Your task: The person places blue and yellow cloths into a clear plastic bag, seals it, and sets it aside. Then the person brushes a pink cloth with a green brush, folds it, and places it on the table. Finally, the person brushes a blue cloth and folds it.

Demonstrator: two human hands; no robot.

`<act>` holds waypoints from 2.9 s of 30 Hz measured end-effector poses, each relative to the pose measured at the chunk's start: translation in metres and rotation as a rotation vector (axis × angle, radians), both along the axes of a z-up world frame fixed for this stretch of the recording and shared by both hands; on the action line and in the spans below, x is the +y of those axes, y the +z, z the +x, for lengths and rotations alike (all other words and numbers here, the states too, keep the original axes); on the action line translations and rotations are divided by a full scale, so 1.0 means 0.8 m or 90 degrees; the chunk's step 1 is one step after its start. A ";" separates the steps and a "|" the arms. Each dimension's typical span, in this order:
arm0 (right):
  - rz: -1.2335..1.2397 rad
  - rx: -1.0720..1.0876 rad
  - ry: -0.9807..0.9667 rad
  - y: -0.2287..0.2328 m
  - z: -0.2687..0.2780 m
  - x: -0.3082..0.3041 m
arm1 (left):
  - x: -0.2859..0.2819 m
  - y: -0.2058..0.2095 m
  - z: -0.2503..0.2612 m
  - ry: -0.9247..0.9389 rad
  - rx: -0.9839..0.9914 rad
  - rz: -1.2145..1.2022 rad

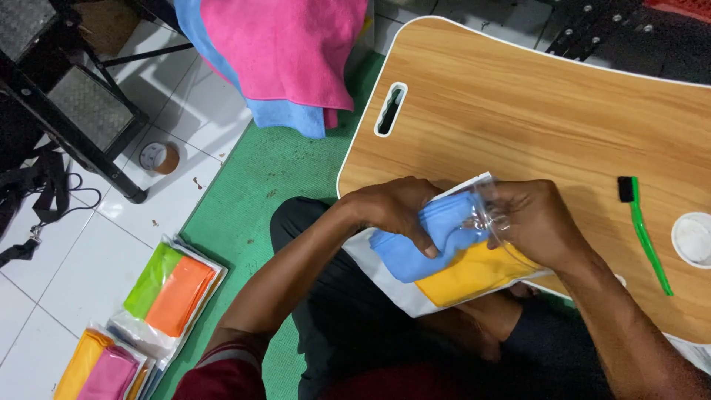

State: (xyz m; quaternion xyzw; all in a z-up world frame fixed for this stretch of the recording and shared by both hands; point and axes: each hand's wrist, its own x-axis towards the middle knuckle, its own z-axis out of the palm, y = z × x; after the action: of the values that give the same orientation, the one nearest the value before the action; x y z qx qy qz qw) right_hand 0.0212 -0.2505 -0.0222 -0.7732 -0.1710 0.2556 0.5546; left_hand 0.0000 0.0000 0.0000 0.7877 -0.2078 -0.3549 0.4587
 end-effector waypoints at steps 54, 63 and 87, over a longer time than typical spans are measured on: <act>-0.158 0.115 -0.085 -0.003 -0.048 0.014 | 0.037 -0.011 -0.161 0.711 -0.508 0.118; -0.057 0.106 -0.091 -0.029 -0.054 -0.015 | 0.020 -0.096 -0.223 0.931 0.113 -0.288; 0.047 -0.033 -0.378 -0.039 -0.092 -0.019 | 0.005 -0.063 -0.179 0.774 -0.199 -0.151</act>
State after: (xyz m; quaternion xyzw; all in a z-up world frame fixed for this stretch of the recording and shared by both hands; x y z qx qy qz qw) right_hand -0.0526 -0.2653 -0.0532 -0.7748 0.0393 0.0559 0.6286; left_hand -0.1434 0.0044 -0.0505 0.7511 0.1741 0.1132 0.6267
